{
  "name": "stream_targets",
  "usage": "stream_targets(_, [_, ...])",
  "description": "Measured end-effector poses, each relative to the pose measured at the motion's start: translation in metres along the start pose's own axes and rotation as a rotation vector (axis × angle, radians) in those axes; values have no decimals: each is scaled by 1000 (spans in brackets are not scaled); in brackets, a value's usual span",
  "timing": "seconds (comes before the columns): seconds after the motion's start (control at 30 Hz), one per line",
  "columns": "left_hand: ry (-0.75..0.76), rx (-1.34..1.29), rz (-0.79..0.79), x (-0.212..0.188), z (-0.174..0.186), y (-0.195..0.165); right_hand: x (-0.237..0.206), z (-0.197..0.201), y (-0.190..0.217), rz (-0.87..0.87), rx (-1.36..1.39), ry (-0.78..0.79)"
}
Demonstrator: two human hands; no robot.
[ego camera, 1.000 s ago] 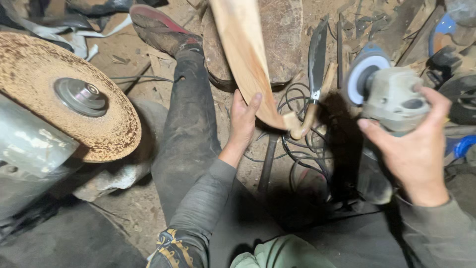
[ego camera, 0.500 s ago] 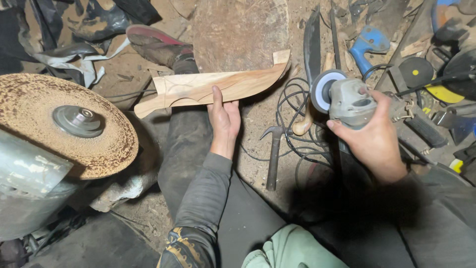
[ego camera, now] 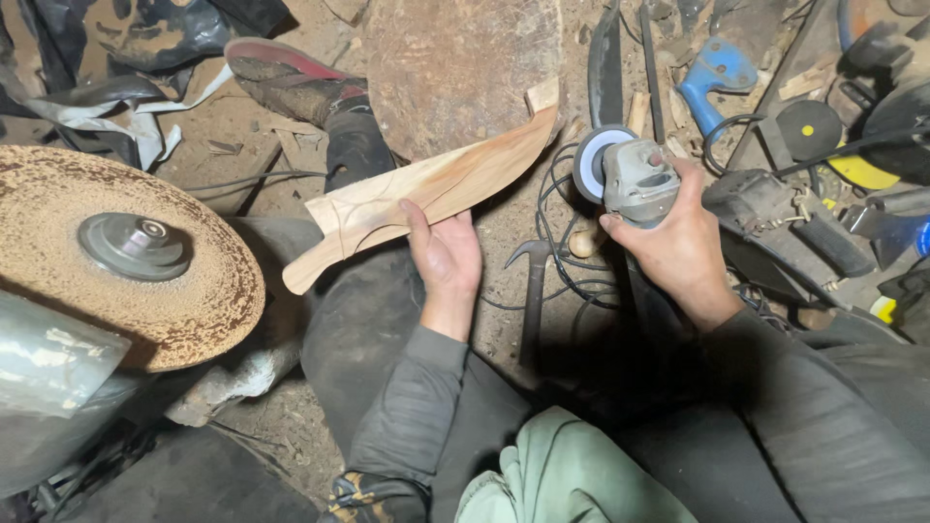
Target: The person sits on the workshop floor holding a curved, carved wooden piece across their lap and sands its edges and surfaces using a handheld angle grinder, repeatedly repositioning and turning the piece to grind different sections.
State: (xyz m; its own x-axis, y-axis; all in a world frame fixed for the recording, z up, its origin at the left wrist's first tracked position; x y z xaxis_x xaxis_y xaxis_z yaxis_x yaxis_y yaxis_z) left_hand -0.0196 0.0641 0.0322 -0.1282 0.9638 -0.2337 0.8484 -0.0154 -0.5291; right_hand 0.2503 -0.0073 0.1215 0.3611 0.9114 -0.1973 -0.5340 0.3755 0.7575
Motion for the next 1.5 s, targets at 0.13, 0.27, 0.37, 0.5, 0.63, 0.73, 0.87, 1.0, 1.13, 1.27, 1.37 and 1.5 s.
stream_targets(0.13, [77,-122,-42,6,-14,3,-4,-7,8,30,55,-4])
stream_targets(0.27, [135,-279,-31,43,-26,16,-7,-11,14,54,11,-57])
stream_targets(0.37, [-28,27,42,56,-29,36,-7,-6,12,38,-27,-88])
stream_targets(0.5, [-100,553,500,27,-12,58,-8,7,3,88,10,-123])
stream_targets(0.63, [122,1603,24,47,-9,-2,-4,17,-4,71,-37,-167])
stream_targets(0.73, [148,2073,-660,76,-27,-53,-6,19,-3,68,-1,-165])
stream_targets(0.87, [263,2103,-136,73,-24,-50,-5,12,0,30,-6,-121])
stream_targets(1.0, [274,1740,203,14,-21,-38,-6,3,2,88,37,-53])
stream_targets(1.13, [125,1552,399,-23,-18,-34,-7,-17,9,109,-11,66])
stream_targets(1.27, [97,1443,377,-33,-17,-31,-15,-38,19,76,-117,157])
stream_targets(1.37, [77,1488,329,-32,-13,-26,-17,-48,24,68,-137,179])
stream_targets(1.5, [80,1529,312,-33,-7,-24,-19,-55,25,31,-171,203])
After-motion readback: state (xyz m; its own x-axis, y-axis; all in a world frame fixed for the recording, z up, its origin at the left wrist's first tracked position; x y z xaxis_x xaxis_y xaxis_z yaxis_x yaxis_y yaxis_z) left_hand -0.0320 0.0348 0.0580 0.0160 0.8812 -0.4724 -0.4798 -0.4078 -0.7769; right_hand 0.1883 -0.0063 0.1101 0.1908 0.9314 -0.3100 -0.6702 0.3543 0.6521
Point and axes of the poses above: each hand's wrist, its own x-axis towards the middle knuckle, its own z-axis out of the back of the hand, y = z × x, the point moved 4 cm from there along x, towards the middle knuckle, and after that the axes turned 3 degrees about x, right-handed, at the moved point
